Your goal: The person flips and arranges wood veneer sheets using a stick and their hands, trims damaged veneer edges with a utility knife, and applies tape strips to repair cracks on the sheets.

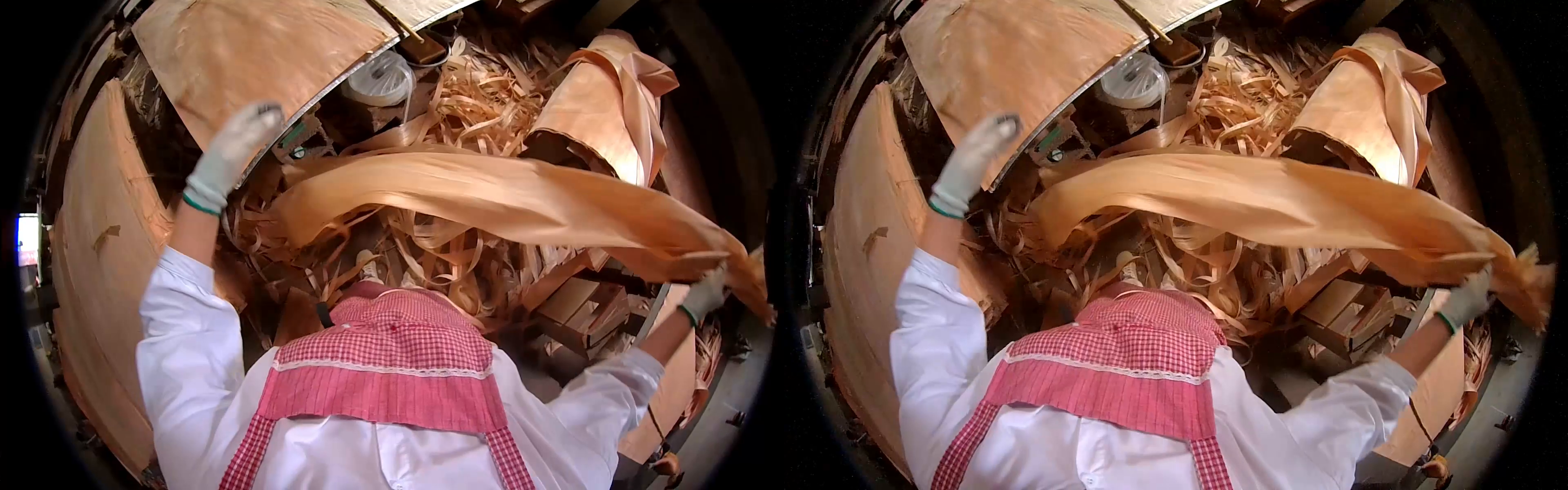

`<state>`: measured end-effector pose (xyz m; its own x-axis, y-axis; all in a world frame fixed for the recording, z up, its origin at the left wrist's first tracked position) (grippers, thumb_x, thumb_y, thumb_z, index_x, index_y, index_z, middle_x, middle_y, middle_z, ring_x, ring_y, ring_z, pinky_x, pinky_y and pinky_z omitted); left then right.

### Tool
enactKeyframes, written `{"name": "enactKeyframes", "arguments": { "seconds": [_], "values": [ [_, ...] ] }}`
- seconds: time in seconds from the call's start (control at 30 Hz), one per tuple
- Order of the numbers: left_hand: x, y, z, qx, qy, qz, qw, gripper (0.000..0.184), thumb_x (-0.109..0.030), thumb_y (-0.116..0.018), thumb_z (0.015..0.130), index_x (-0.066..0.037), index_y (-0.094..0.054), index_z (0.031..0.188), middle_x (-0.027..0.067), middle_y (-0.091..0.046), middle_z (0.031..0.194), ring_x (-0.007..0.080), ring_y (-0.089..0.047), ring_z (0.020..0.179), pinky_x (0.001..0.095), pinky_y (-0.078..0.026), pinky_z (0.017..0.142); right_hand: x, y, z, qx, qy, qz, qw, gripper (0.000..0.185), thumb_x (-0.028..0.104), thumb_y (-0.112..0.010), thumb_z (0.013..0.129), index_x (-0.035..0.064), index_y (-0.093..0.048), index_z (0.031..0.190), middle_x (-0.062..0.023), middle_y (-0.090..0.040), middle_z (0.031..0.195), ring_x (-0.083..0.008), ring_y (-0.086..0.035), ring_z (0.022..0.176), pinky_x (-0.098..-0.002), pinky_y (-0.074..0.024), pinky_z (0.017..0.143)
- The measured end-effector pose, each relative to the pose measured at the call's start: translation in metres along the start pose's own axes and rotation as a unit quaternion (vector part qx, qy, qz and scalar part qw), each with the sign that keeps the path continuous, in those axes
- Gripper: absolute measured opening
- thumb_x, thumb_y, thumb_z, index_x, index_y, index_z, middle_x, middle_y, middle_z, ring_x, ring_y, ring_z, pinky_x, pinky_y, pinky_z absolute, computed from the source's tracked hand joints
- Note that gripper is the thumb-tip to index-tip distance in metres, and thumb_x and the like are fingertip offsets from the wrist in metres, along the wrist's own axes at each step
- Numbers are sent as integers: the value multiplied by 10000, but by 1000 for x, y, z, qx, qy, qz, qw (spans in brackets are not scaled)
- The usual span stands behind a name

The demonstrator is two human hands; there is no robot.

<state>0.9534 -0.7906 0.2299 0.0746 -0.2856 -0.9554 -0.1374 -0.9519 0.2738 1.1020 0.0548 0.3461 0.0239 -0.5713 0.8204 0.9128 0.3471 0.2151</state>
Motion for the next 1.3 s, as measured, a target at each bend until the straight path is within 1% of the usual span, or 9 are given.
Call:
{"name": "enactKeyframes", "arguments": {
  "seconds": [0.07, 0.13, 0.37, 0.77, 0.87, 1.07, 1.2, 1.27, 1.3],
  "values": [
    [57, -10, -12, 19, 111, -73, 991, 359, -288, -548, 959, -40, -555, 1218, 39, -606, 1115, 145, -561, 1046, 314, -428, 978, -55, 72, 86, 123, -124, 344, 923, 489, 30, -570, 837, -112, -491, 1299, -140, -572, 1267, -226, -587, 1050, -313, -505, 841],
    [93, -27, -16, 25, 174, -115, 978, 327, -269, -542, 962, -56, -563, 1209, 23, -607, 1115, 144, -572, 1035, 319, -436, 968, 71, 43, 7, -81, -67, -74, 992, 475, 97, -536, 887, -56, -488, 1334, -149, -514, 1332, -243, -547, 1107, -345, -475, 906],
    [144, -59, -3, 64, 198, -128, 970, 353, -247, -533, 963, -23, -548, 1235, 74, -610, 1142, 169, -574, 1036, 320, -455, 914, 123, 114, 33, -23, -235, -51, 970, 447, 195, -440, 961, 54, -467, 1384, -129, -465, 1367, -262, -498, 1186, -343, -429, 979],
    [263, -162, 19, 153, 206, 29, 966, 319, -177, -592, 895, 42, -602, 1128, 121, -655, 1041, 203, -600, 955, 315, -461, 874, 265, 137, 36, 101, 106, -212, 966, 494, 284, -584, 918, -47, -499, 1274, -153, -567, 1130, -264, -601, 790, -310, -517, 646],
    [289, -169, 0, 175, 243, 1, 954, 305, -164, -589, 885, 48, -608, 1104, 87, -648, 951, 169, -591, 835, 300, -477, 777, 234, 116, 14, 207, 237, -166, 935, 495, 268, -638, 873, -66, -528, 1220, -151, -593, 1082, -277, -609, 845, -373, -538, 721],
    [352, -152, -61, 116, 299, -20, 947, 235, -154, -590, 858, 41, -624, 985, 68, -639, 824, 170, -570, 712, 318, -474, 664, 116, 118, -4, 126, -81, 6, 989, 476, 147, -421, 956, 32, -413, 1418, -114, -460, 1376, -204, -474, 1216, -297, -434, 970],
    [384, -151, -117, 93, 354, 61, 929, 202, -166, -586, 848, 20, -647, 895, 95, -629, 735, 200, -569, 660, 331, -471, 640, 67, 147, 27, 238, -9, -53, 970, 483, 161, -405, 964, 31, -396, 1430, -101, -472, 1368, -181, -512, 1148, -274, -468, 878],
    [418, -161, -142, 149, 381, 117, 905, 230, -174, -590, 842, 22, -663, 938, 116, -652, 780, 215, -589, 682, 340, -475, 642, 30, 162, 42, 299, -80, 22, 951, 483, 105, -429, 989, 24, -323, 1453, -118, -382, 1455, -265, -413, 1300, -340, -373, 1084],
    [412, -165, -151, 162, 330, 192, 910, 277, -181, -591, 843, 23, -666, 1015, 140, -682, 856, 247, -627, 739, 363, -491, 685, 16, 170, 52, 281, -7, -169, 945, 476, 109, -430, 990, 25, -334, 1448, -109, -404, 1440, -250, -441, 1276, -332, -392, 1066]
  ]
}}
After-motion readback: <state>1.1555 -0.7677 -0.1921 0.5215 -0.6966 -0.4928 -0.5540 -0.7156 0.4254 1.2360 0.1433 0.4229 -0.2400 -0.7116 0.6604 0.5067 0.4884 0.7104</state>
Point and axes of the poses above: each hand's wrist, its own z-axis towards the middle knuckle, its own y-axis out of the back of the hand, x = y × z, the point moved 6 cm from there along z, towards the middle knuckle
